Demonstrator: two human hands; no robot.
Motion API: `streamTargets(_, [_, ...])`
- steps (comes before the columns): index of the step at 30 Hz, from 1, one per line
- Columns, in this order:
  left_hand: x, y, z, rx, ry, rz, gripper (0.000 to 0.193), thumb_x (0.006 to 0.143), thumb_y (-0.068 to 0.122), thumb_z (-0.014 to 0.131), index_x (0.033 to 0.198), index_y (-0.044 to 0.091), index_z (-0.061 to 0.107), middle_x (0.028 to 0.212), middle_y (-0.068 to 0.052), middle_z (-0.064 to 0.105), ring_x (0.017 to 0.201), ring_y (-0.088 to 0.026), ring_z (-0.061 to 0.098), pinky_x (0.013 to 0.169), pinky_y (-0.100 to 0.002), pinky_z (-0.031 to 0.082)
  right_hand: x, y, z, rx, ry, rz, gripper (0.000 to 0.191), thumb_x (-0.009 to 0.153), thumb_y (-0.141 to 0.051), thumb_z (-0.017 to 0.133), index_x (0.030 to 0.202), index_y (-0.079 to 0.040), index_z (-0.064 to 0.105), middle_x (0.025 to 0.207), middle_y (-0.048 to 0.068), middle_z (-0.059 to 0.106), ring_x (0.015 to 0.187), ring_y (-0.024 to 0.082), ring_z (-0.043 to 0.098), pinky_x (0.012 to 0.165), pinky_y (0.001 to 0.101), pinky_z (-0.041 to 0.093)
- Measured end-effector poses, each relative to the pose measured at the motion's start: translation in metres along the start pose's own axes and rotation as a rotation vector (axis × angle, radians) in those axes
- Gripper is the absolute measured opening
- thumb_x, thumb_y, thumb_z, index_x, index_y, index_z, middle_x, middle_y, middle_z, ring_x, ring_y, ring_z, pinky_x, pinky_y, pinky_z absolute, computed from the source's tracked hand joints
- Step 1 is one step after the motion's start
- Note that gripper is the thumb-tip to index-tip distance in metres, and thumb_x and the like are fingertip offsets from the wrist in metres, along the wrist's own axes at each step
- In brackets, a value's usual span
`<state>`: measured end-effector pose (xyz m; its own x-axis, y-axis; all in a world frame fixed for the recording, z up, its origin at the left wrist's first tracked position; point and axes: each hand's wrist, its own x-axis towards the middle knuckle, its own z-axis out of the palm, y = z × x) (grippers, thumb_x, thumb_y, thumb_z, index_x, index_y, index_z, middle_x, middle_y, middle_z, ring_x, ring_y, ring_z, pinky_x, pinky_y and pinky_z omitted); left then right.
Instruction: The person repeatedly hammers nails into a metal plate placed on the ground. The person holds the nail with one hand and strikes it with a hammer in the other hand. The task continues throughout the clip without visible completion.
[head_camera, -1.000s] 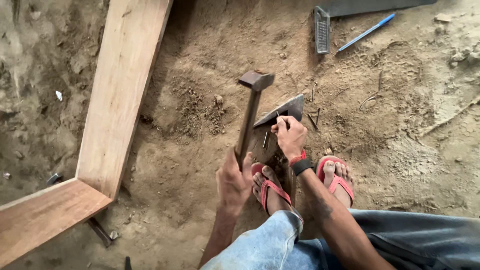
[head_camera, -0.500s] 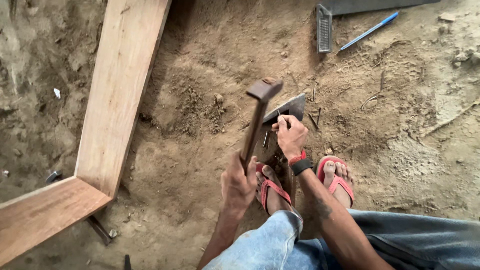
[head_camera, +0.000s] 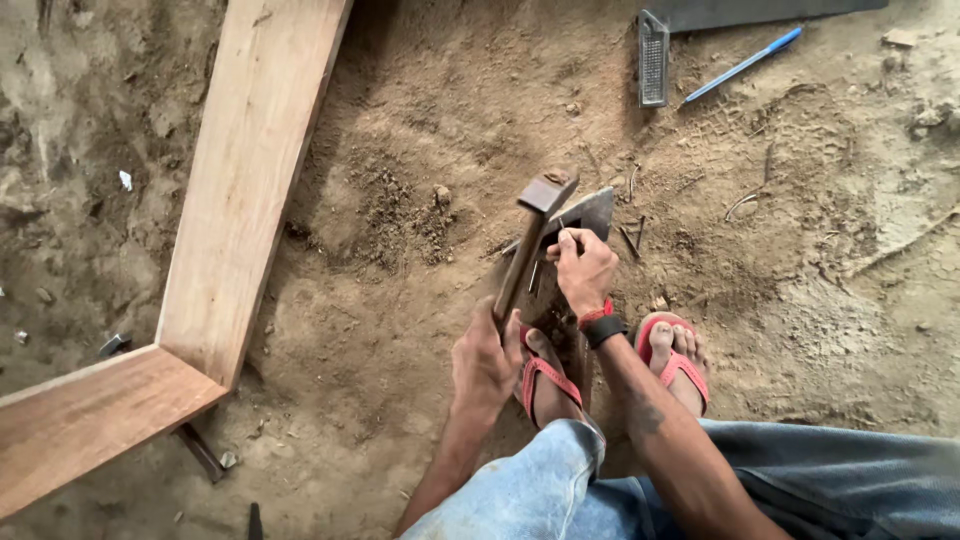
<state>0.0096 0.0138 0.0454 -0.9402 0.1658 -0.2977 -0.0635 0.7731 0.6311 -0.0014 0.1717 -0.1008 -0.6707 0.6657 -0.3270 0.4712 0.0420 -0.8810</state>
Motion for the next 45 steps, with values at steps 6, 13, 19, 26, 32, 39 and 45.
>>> streamTargets(6, [0.0, -0.021, 0.012, 0.149, -0.105, -0.056, 0.033, 0.099, 0.035, 0.06, 0.12, 0.01, 0.055, 0.079, -0.025, 0.072, 0.074, -0.05, 0.068, 0.063, -0.06, 0.053, 0.004, -0.003, -0.001, 0.046, 0.004, 0.043, 0.018, 0.1, -0.014, 0.065, 0.096, 0.001, 0.073, 0.076, 0.009, 0.078, 0.063, 0.013, 0.074, 0.06, 0.0269, 0.059])
streamTargets(13, [-0.001, -0.033, 0.027, 0.323, -0.213, -0.092, 0.036, 0.101, 0.037, 0.057, 0.125, 0.011, 0.051, 0.076, -0.026, 0.069, 0.073, -0.05, 0.068, 0.066, -0.061, 0.053, 0.0, 0.003, 0.002, 0.108, -0.006, 0.056, 0.018, 0.101, -0.013, 0.065, 0.098, 0.003, 0.073, 0.077, 0.009, 0.077, 0.064, 0.014, 0.074, 0.06, 0.0275, 0.06])
streamTargets(19, [0.001, -0.033, 0.023, 0.399, -0.296, -0.126, 0.034, 0.1, 0.038, 0.057, 0.12, 0.012, 0.049, 0.081, -0.024, 0.071, 0.078, -0.05, 0.068, 0.069, -0.063, 0.053, 0.004, 0.001, 0.0, 0.105, -0.039, 0.118, 0.016, 0.101, -0.011, 0.065, 0.101, 0.004, 0.073, 0.078, 0.011, 0.078, 0.067, 0.015, 0.077, 0.06, 0.0267, 0.061])
streamTargets(26, [0.002, -0.034, 0.022, 0.364, -0.324, -0.13, 0.029, 0.102, 0.037, 0.055, 0.114, 0.012, 0.048, 0.082, -0.023, 0.071, 0.078, -0.05, 0.068, 0.068, -0.064, 0.053, -0.004, 0.008, -0.009, 0.061, -0.006, 0.033, 0.015, 0.097, -0.007, 0.067, 0.109, 0.0, 0.073, 0.088, 0.009, 0.079, 0.071, 0.013, 0.077, 0.057, 0.0248, 0.063])
streamTargets(32, [0.003, -0.042, 0.026, 0.292, -0.279, -0.116, 0.031, 0.1, 0.037, 0.058, 0.116, 0.012, 0.049, 0.078, -0.025, 0.07, 0.077, -0.051, 0.067, 0.068, -0.063, 0.052, -0.001, 0.018, -0.01, -0.032, -0.027, -0.021, 0.014, 0.101, -0.012, 0.067, 0.109, -0.003, 0.074, 0.088, 0.009, 0.08, 0.069, 0.013, 0.078, 0.056, 0.0243, 0.063])
streamTargets(39, [-0.002, -0.048, 0.02, 0.051, -0.114, -0.065, 0.027, 0.099, 0.029, 0.062, 0.115, 0.01, 0.052, 0.077, -0.026, 0.07, 0.072, -0.05, 0.068, 0.059, -0.058, 0.053, 0.004, 0.013, -0.012, 0.023, -0.089, 0.088, 0.021, 0.104, -0.017, 0.061, 0.107, 0.0, 0.072, 0.082, 0.011, 0.079, 0.066, 0.015, 0.077, 0.055, 0.026, 0.063])
streamTargets(45, [-0.01, -0.049, 0.025, 0.081, -0.206, -0.111, 0.031, 0.101, 0.031, 0.059, 0.12, 0.008, 0.05, 0.077, -0.025, 0.071, 0.072, -0.047, 0.071, 0.059, -0.055, 0.054, 0.007, 0.011, -0.013, 0.08, -0.125, 0.124, 0.023, 0.104, -0.018, 0.061, 0.107, 0.001, 0.071, 0.081, 0.011, 0.078, 0.064, 0.016, 0.076, 0.054, 0.0273, 0.063])
